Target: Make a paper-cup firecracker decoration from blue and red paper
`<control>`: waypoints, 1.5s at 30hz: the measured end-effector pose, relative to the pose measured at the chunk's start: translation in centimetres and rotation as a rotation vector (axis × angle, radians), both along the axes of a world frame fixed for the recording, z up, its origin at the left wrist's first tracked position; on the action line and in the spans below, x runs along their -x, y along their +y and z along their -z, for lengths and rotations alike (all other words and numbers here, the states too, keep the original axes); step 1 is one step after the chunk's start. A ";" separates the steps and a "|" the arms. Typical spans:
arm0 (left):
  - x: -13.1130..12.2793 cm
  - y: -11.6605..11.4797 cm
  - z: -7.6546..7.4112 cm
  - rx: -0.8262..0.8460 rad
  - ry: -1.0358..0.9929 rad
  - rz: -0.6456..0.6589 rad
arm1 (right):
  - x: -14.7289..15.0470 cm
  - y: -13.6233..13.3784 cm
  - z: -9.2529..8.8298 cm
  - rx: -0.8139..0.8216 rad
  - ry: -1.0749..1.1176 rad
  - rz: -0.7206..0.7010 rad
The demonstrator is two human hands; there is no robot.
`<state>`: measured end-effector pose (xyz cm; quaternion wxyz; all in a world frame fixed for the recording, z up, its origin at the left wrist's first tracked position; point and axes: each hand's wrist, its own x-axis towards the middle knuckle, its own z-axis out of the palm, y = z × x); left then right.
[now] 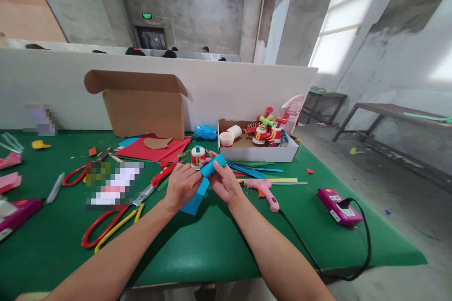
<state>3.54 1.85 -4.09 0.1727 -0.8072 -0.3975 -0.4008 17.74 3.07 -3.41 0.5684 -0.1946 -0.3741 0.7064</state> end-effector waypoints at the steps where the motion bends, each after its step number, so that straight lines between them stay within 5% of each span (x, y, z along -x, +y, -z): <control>1: 0.0 0.1 0.2 0.067 -0.070 0.029 | -0.1 0.1 -0.1 0.009 -0.012 0.002; 8: 1.2 1.5 0.4 0.622 -0.713 0.129 | -2.1 2.0 0.0 -0.010 -0.243 0.288; 14: 2.2 2.2 -0.3 0.824 -1.011 0.245 | -2.9 2.1 -0.2 -0.291 -0.699 0.505; 21: 1.9 1.7 -0.9 1.016 -0.986 0.337 | -2.8 1.6 -0.4 -0.578 -1.022 0.434; 30: 1.7 1.5 -1.0 1.000 -0.991 0.333 | -2.7 1.8 0.1 -0.433 -0.947 0.385; 45: 1.7 1.7 -0.9 0.984 -1.001 0.329 | -3.0 2.2 0.5 -0.483 -0.981 0.463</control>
